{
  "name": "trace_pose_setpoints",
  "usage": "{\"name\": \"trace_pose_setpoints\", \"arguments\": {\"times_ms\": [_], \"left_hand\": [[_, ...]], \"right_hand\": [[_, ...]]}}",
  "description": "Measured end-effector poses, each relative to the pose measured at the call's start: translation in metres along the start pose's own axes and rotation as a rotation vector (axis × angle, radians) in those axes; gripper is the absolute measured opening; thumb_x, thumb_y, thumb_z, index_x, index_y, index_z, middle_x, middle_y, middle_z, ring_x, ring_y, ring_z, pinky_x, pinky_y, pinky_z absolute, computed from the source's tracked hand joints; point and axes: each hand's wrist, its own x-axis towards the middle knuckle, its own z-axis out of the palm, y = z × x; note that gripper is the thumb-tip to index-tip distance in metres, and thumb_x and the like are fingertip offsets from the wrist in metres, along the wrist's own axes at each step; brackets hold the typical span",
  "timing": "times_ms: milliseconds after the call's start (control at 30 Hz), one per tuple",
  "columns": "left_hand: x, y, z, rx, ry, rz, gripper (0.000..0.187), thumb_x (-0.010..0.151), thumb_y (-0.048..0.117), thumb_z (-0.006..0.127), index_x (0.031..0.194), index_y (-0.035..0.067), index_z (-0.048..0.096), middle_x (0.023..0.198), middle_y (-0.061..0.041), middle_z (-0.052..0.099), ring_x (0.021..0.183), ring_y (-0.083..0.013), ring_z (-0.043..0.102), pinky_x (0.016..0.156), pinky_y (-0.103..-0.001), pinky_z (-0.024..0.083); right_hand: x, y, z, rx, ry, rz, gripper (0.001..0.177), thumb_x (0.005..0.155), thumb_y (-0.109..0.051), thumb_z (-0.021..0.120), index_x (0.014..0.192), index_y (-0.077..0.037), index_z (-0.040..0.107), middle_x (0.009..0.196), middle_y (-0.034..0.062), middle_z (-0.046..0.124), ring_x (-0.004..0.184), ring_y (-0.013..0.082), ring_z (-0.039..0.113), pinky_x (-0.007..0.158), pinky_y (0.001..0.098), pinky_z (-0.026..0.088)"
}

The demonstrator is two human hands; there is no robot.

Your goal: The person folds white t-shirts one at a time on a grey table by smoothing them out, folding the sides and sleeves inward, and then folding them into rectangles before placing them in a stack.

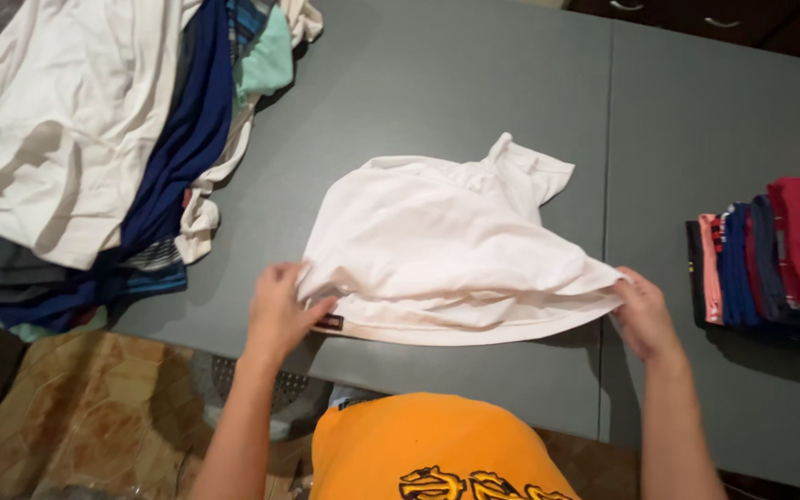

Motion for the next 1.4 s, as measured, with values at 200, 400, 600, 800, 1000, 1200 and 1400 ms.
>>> {"name": "trace_pose_setpoints", "arguments": {"times_ms": [200, 400, 600, 800, 1000, 1200, 1400], "left_hand": [[0.010, -0.050, 0.049, -0.774, -0.129, -0.510, 0.036, 0.093, 0.032, 0.072, 0.114, 0.003, 0.072, 0.110, -0.014, 0.074, 0.094, -0.0265, 0.072, 0.085, -0.038, 0.058], [0.042, -0.077, 0.079, -1.035, -0.208, -0.745, 0.035, 0.100, 0.031, 0.062, 0.112, 0.000, 0.074, 0.107, -0.017, 0.074, 0.087, -0.0182, 0.070, 0.079, -0.035, 0.056], [0.018, -0.043, 0.035, -0.283, 0.099, -0.299, 0.019, 0.096, 0.017, 0.069, 0.104, 0.000, 0.070, 0.089, -0.012, 0.069, 0.071, -0.0197, 0.066, 0.067, -0.034, 0.054], [0.009, -0.014, 0.007, -0.322, -0.055, -0.371, 0.033, 0.081, 0.016, 0.075, 0.110, 0.002, 0.067, 0.077, -0.009, 0.069, 0.065, -0.0203, 0.067, 0.064, -0.034, 0.056], [0.012, -0.026, 0.016, -0.194, -0.258, -0.304, 0.031, 0.067, 0.009, 0.079, 0.095, 0.000, 0.066, 0.081, -0.012, 0.069, 0.073, -0.0292, 0.067, 0.069, -0.039, 0.056], [0.018, -0.066, 0.018, -0.169, -0.338, -0.299, 0.023, 0.071, 0.008, 0.077, 0.092, 0.003, 0.068, 0.081, -0.013, 0.070, 0.075, -0.0269, 0.068, 0.071, -0.040, 0.055], [0.025, -0.130, -0.014, -0.394, 0.294, -0.385, 0.016, 0.086, 0.002, 0.069, 0.094, 0.002, 0.054, 0.081, -0.008, 0.056, 0.074, -0.0217, 0.054, 0.070, -0.036, 0.049]], "right_hand": [[0.002, -0.026, 0.005, 0.561, 0.010, 0.058, 0.044, 0.106, -0.026, 0.034, 0.130, 0.001, 0.059, 0.134, 0.0153, 0.065, 0.126, 0.0274, 0.062, 0.111, 0.0449, 0.047], [0.027, 0.019, 0.000, 0.741, 0.165, 0.241, 0.044, 0.109, -0.033, 0.037, 0.138, -0.004, 0.053, 0.139, 0.0147, 0.063, 0.131, 0.0305, 0.060, 0.112, 0.0515, 0.047], [0.007, 0.039, 0.017, 0.717, 0.213, 0.327, 0.047, 0.107, -0.034, 0.037, 0.142, -0.007, 0.052, 0.146, 0.0099, 0.059, 0.133, 0.0275, 0.058, 0.109, 0.0476, 0.048], [-0.005, 0.039, 0.033, 0.735, 0.264, 0.332, 0.048, 0.107, -0.035, 0.037, 0.144, -0.008, 0.051, 0.148, 0.0093, 0.060, 0.132, 0.0257, 0.061, 0.107, 0.0448, 0.050], [-0.019, 0.045, 0.045, 0.637, 0.367, 0.302, 0.045, 0.103, -0.027, 0.052, 0.144, -0.009, 0.052, 0.141, 0.0065, 0.062, 0.124, 0.0206, 0.063, 0.099, 0.0388, 0.052], [-0.048, 0.045, 0.052, -0.477, 0.462, -0.047, 0.025, 0.100, -0.017, 0.074, 0.115, 0.003, 0.072, 0.094, 0.0148, 0.071, 0.077, 0.0207, 0.064, 0.070, 0.0368, 0.048], [-0.065, 0.025, 0.043, -0.536, 0.615, -0.279, 0.024, 0.094, -0.002, 0.066, 0.117, -0.002, 0.075, 0.098, 0.0110, 0.073, 0.085, 0.0163, 0.066, 0.077, 0.0305, 0.052]]}}
